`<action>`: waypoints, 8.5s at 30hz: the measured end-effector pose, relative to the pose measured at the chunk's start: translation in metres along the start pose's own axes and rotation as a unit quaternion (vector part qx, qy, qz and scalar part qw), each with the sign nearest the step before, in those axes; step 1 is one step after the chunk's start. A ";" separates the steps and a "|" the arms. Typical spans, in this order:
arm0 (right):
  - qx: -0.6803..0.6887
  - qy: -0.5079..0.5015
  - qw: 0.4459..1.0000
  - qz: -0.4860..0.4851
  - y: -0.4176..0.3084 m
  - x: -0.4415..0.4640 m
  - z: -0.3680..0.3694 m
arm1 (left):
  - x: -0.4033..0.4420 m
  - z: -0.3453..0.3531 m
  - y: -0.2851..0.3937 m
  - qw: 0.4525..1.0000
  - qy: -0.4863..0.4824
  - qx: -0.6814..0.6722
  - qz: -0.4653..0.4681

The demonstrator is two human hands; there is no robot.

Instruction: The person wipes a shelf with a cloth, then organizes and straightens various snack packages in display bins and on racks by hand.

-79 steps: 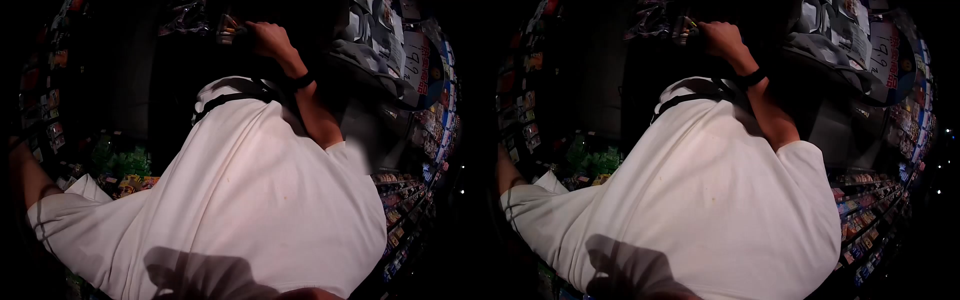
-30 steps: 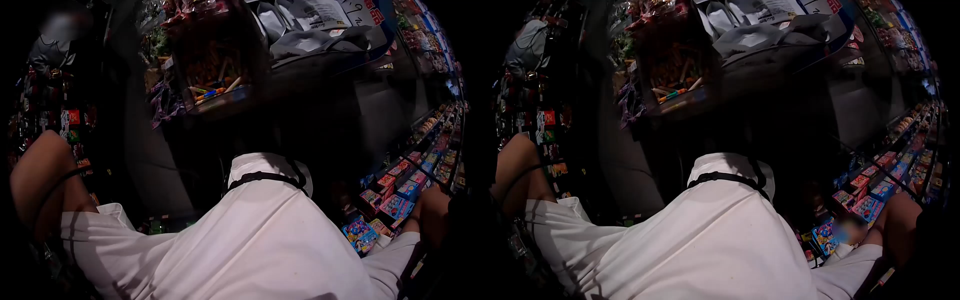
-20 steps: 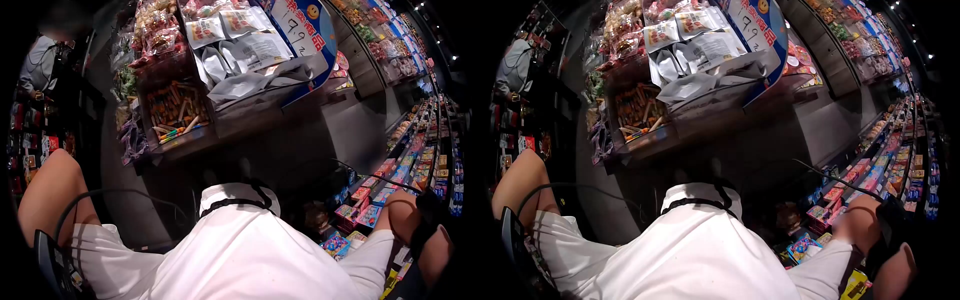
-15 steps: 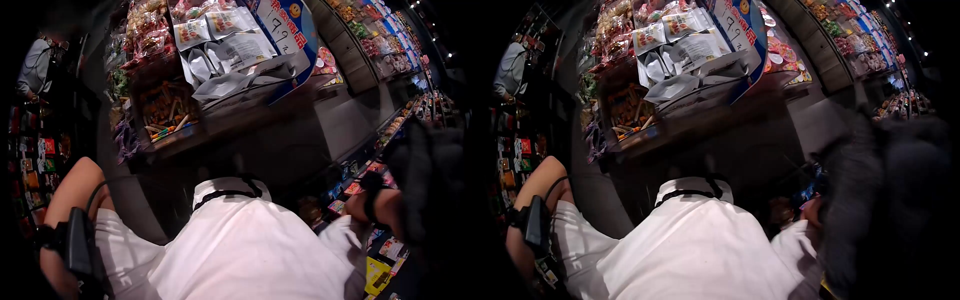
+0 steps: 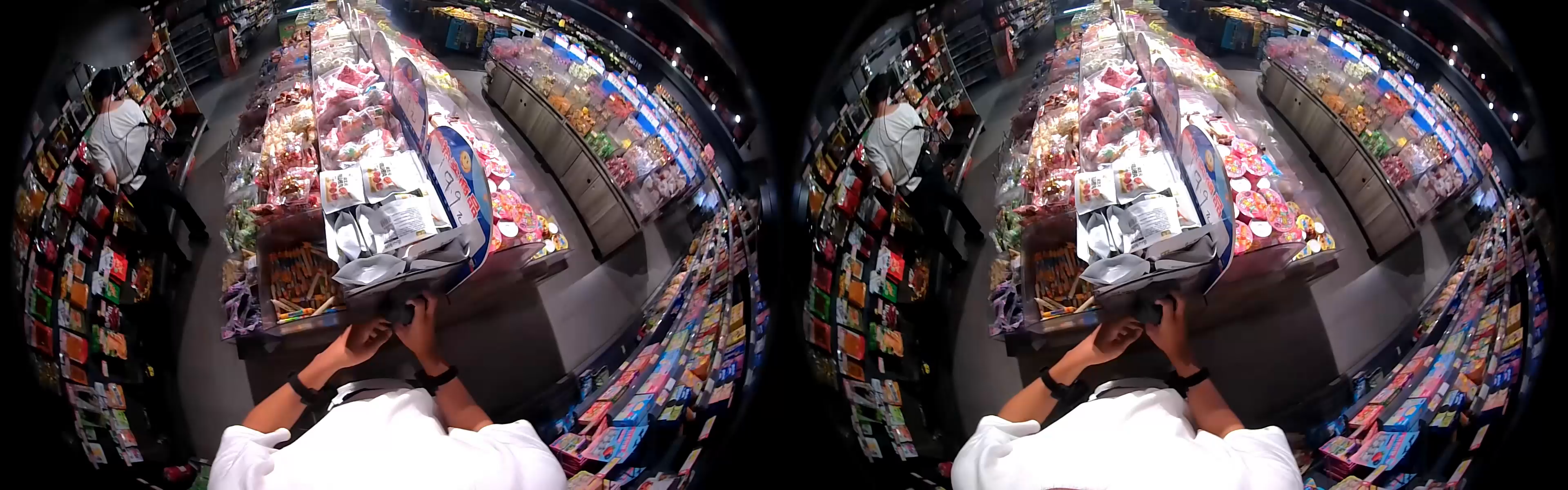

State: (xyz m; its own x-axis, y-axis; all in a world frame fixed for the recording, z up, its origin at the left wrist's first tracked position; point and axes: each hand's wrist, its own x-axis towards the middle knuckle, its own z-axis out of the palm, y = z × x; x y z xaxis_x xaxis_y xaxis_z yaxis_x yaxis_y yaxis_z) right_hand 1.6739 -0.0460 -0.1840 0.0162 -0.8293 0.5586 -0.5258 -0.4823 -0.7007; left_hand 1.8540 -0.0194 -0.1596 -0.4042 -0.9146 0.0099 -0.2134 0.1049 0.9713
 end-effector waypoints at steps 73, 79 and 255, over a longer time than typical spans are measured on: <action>0.056 -0.040 0.998 0.010 0.188 0.068 -0.193 | 0.167 0.229 0.061 0.955 0.036 0.280 0.095; 0.114 0.015 0.993 -0.017 0.183 0.077 -0.201 | 0.161 0.219 0.061 0.921 0.013 0.333 0.200; 0.069 -0.261 0.925 -0.266 0.467 0.398 -0.267 | 0.463 0.426 0.091 0.873 0.003 0.483 -0.064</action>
State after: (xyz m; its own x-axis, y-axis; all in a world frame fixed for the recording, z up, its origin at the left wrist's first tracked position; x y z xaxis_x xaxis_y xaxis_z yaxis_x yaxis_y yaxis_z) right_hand 1.2078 -0.5258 -0.1698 0.6685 -0.4699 0.5764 -0.2116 -0.8632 -0.4584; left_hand 1.2683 -0.2670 -0.1681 -0.3187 -0.9445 -0.0798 -0.9080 0.2801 0.3115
